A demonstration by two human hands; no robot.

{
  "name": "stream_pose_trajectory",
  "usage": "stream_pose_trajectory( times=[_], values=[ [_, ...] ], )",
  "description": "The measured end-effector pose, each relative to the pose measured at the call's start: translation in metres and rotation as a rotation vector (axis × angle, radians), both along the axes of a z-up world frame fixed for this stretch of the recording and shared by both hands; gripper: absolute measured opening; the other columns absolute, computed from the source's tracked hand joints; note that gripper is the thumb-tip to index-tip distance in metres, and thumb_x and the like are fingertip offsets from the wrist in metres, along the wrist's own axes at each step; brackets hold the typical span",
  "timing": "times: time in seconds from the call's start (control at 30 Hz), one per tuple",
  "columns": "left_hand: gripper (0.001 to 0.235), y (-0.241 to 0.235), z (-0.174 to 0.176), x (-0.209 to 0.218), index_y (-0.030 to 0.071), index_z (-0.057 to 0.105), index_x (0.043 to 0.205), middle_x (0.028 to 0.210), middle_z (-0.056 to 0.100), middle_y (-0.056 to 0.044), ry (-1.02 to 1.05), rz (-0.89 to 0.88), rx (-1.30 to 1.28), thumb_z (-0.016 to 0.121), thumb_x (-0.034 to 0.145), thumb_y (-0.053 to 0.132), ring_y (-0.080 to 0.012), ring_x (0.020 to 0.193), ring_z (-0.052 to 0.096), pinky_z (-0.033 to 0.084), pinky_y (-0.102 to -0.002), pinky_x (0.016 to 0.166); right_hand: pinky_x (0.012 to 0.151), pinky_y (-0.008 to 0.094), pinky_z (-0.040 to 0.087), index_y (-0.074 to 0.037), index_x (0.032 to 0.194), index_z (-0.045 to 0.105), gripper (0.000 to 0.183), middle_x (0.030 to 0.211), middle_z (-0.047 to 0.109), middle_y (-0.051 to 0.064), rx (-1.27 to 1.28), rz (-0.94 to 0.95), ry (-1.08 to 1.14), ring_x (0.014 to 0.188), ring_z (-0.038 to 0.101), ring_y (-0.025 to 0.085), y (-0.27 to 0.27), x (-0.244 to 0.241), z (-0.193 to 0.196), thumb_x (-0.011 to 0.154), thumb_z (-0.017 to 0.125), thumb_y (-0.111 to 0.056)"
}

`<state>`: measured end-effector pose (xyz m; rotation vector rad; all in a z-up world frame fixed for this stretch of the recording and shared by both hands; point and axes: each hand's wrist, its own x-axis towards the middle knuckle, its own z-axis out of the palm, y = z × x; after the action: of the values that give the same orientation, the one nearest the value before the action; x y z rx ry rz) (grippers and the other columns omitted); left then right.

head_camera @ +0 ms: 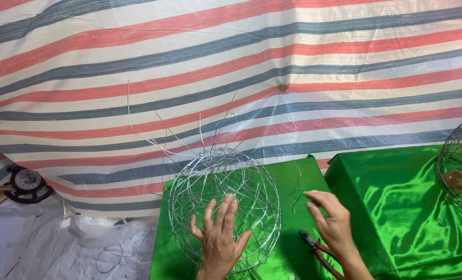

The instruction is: The person is adding layers of thin metal wire to a spherical frame, securing them by twisting and trimming the excess with pliers.

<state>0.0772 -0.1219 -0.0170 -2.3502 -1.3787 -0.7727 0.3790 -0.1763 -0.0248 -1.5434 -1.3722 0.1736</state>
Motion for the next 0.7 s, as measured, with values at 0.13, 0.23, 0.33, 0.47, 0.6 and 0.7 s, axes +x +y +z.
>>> stream_pose_trajectory(
  times=[0.13,0.23,0.33,0.47,0.6,0.7],
  values=[
    [0.119,0.001,0.001,0.0,0.032,0.033,0.156,0.164,0.036,0.011,-0.002,0.012,0.014,0.086,0.06,0.076,-0.0232,0.147,0.035,0.017,-0.061,0.114,0.078,0.027,0.064,-0.008,0.114,0.075,0.022,0.098,0.077,0.008,0.001,0.006,0.272,0.084,0.074,0.015,0.013,-0.001,-0.002,0.097,0.062,-0.014],
    [0.113,0.001,0.007,-0.004,0.033,0.036,0.155,0.163,0.036,0.011,0.005,0.017,0.011,0.083,0.063,0.078,-0.0232,0.147,0.034,0.016,-0.062,0.114,0.083,0.028,0.062,-0.009,0.103,0.078,0.015,0.101,0.078,0.007,0.048,0.06,0.187,0.094,0.073,0.017,0.018,0.002,0.001,0.093,0.068,-0.015],
    [0.106,0.001,0.013,-0.004,0.032,0.042,0.152,0.161,0.04,0.011,-0.032,-0.027,0.005,0.085,0.065,0.074,-0.0237,0.145,0.036,0.016,-0.062,0.113,0.088,0.031,0.067,-0.008,0.119,0.076,0.03,0.114,0.08,0.01,-0.171,0.29,0.239,0.104,0.079,0.02,0.022,0.001,0.002,0.091,0.067,-0.015],
    [0.095,-0.001,0.02,-0.002,0.033,0.051,0.145,0.16,0.041,0.008,-0.062,-0.057,-0.039,0.087,0.065,0.068,-0.0264,0.142,0.037,0.017,-0.064,0.109,0.079,0.028,0.065,-0.011,0.103,0.082,0.019,0.1,0.081,0.006,-0.083,0.35,0.152,0.095,0.077,0.017,0.03,-0.001,0.011,0.09,0.069,-0.016],
    [0.069,-0.001,0.023,-0.003,0.037,0.066,0.128,0.159,0.038,0.003,-0.079,-0.092,-0.102,0.088,0.066,0.059,-0.0324,0.141,0.034,0.017,-0.072,0.106,0.065,0.023,0.069,-0.009,0.105,0.08,0.019,0.082,0.079,0.004,-0.064,0.33,0.173,0.068,0.075,0.011,0.036,-0.011,0.027,0.089,0.07,-0.014],
    [0.066,-0.002,0.028,-0.006,0.038,0.068,0.126,0.16,0.037,0.001,-0.084,-0.103,-0.113,0.089,0.066,0.054,-0.0334,0.141,0.033,0.016,-0.072,0.106,0.045,0.019,0.057,-0.009,0.109,0.08,0.024,0.093,0.081,0.004,-0.025,0.294,0.171,0.066,0.072,0.008,0.041,-0.029,0.048,0.089,0.068,-0.002]
  ],
)
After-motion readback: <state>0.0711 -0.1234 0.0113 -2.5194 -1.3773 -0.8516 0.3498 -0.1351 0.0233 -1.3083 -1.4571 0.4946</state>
